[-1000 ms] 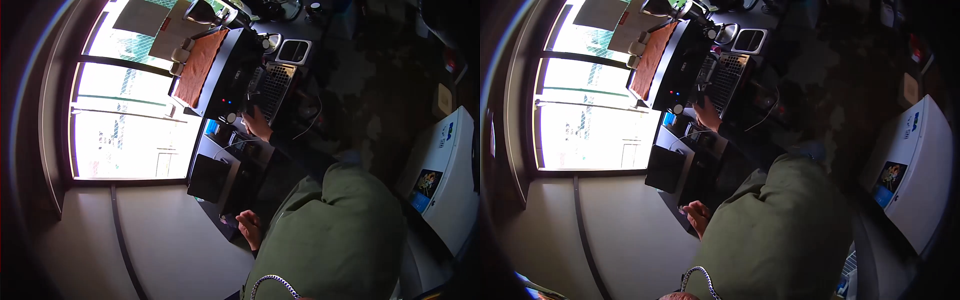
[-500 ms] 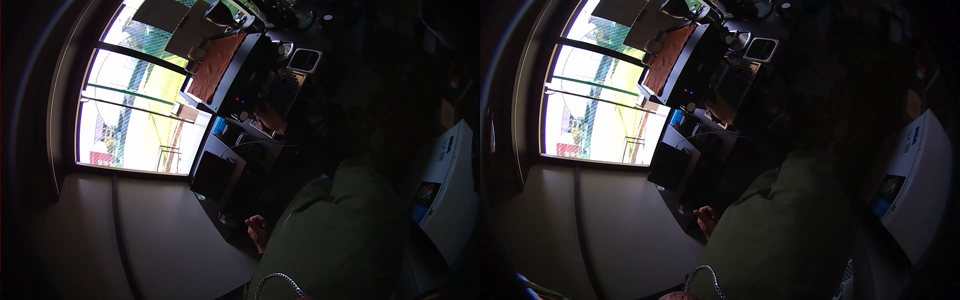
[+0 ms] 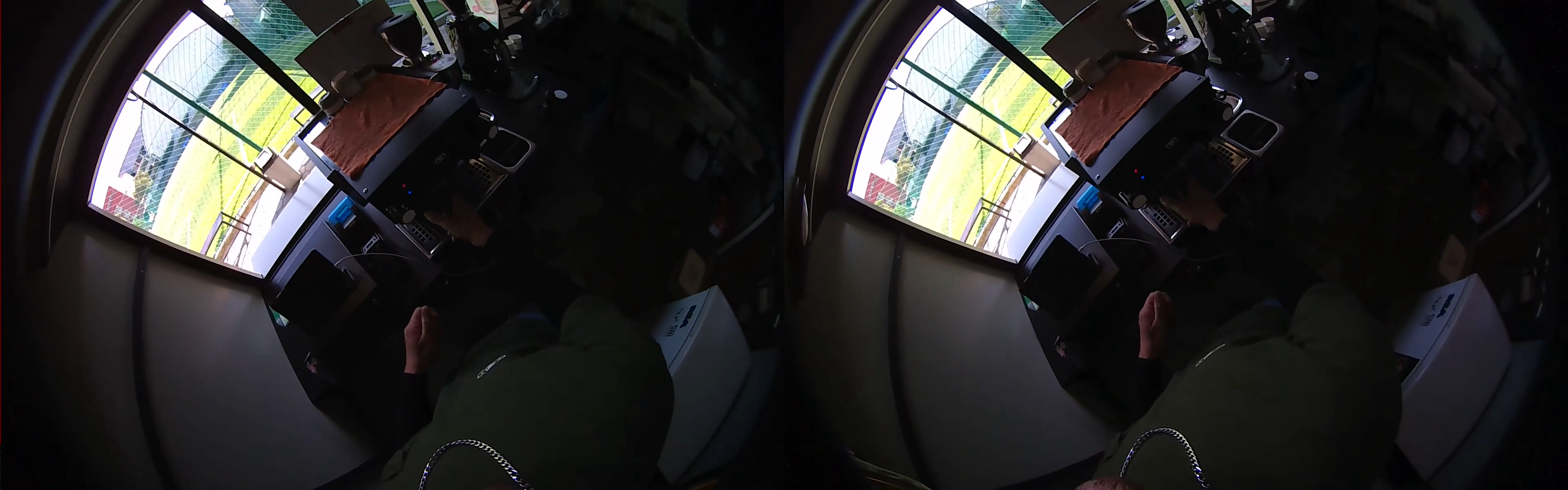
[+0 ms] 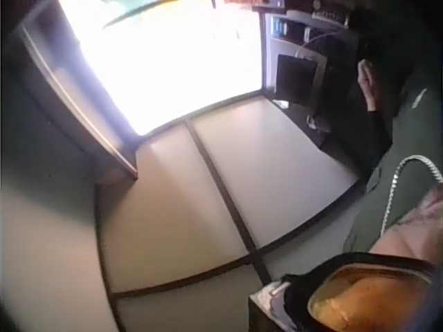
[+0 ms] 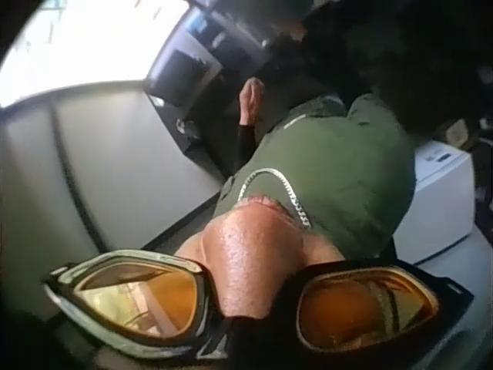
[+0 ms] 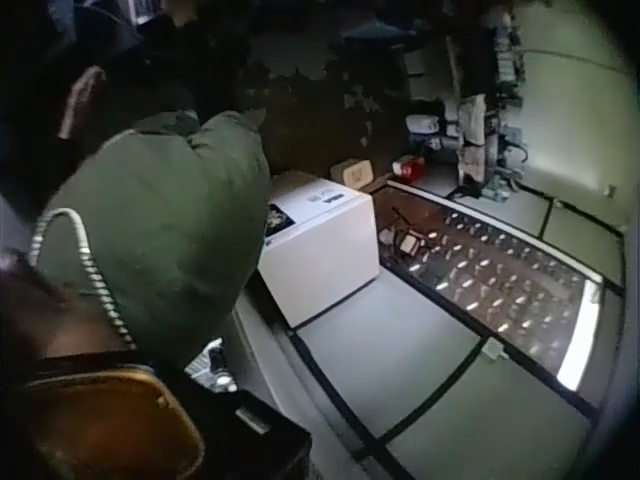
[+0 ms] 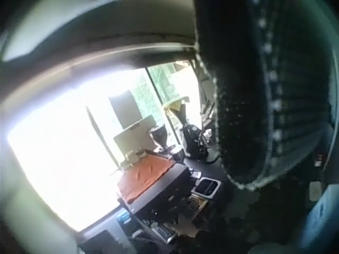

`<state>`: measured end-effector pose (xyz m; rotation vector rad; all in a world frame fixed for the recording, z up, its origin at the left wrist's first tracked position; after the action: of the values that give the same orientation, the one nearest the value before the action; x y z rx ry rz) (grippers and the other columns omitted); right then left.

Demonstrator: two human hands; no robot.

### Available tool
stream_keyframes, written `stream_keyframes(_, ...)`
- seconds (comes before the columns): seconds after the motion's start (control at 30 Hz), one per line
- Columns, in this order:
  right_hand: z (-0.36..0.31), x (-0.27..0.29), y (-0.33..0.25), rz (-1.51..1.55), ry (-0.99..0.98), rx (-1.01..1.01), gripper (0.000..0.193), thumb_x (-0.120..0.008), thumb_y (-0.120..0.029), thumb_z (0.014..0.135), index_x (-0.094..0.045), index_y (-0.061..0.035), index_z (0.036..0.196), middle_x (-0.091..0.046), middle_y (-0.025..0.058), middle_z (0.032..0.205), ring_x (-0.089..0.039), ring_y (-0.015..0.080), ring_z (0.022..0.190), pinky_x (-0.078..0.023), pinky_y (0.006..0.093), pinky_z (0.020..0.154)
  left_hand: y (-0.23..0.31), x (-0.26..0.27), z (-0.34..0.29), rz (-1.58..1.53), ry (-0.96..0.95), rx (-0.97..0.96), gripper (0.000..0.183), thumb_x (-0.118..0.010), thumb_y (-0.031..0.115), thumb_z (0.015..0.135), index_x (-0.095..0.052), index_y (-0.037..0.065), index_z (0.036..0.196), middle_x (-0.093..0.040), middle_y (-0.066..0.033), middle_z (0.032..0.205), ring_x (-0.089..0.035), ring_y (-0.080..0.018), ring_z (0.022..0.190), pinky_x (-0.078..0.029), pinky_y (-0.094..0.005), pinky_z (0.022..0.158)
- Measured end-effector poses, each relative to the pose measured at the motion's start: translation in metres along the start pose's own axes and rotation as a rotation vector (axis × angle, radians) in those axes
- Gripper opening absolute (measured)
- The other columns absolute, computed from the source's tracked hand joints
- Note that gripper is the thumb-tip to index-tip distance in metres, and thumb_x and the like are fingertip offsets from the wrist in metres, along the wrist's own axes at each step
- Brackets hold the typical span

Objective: Brewing coffee using an espresso machine, grinder, and scales.

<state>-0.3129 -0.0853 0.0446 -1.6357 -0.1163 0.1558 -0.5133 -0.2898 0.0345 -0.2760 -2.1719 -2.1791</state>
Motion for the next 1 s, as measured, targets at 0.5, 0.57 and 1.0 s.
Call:
stream_keyframes(0.5,0.014,0.096,-0.041,-0.621,-0.700,0.618,0.045,-0.071,-0.035,0.092,-0.063,0.0036,0.112,-0.068,0.0262,0.114,-0.068,0.0454,0.105,-0.055,0.0476,0.090,-0.036,-0.118,0.210,-0.723,0.076,0.369,0.074,-0.029,0.068,0.106,-0.047,0.010,0.147,-0.057,-0.0118,0.141,-0.060,-0.0267,0.125,-0.053,-0.0424,0.101)
stream_keyframes(0.57,0.012,0.140,-0.133,-0.431,-0.923,0.589,0.040,-0.073,-0.030,0.091,-0.063,0.0005,0.116,-0.067,0.0212,0.112,-0.067,0.0420,0.107,-0.056,0.0451,0.089,0.002,-0.129,0.203,-0.713,0.201,0.354,0.072,-0.033,0.070,0.104,-0.053,0.012,0.142,-0.062,-0.0093,0.129,-0.064,-0.0231,0.114,-0.056,-0.0385,0.092)
stream_keyframes(1.0,0.140,0.163,-0.194,-0.193,-0.663,1.468,0.028,-0.079,-0.035,0.087,-0.064,-0.0110,0.086,-0.063,0.0042,0.093,-0.065,0.0254,0.092,-0.054,0.0409,0.084,0.012,-0.141,0.186,-0.715,0.670,0.490,0.049,-0.047,0.062,0.104,-0.067,0.017,0.112,-0.058,0.0063,0.071,-0.045,-0.0036,0.050,-0.031,-0.0216,0.043)
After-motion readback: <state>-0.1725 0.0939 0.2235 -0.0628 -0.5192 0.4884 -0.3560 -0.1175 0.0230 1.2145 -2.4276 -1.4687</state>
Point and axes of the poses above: each hand's wrist, its own z-axis towards the middle knuckle, its own x-axis out of the back of the hand, y = z × x, the point moved 4 cm from there along z, towards the middle knuckle
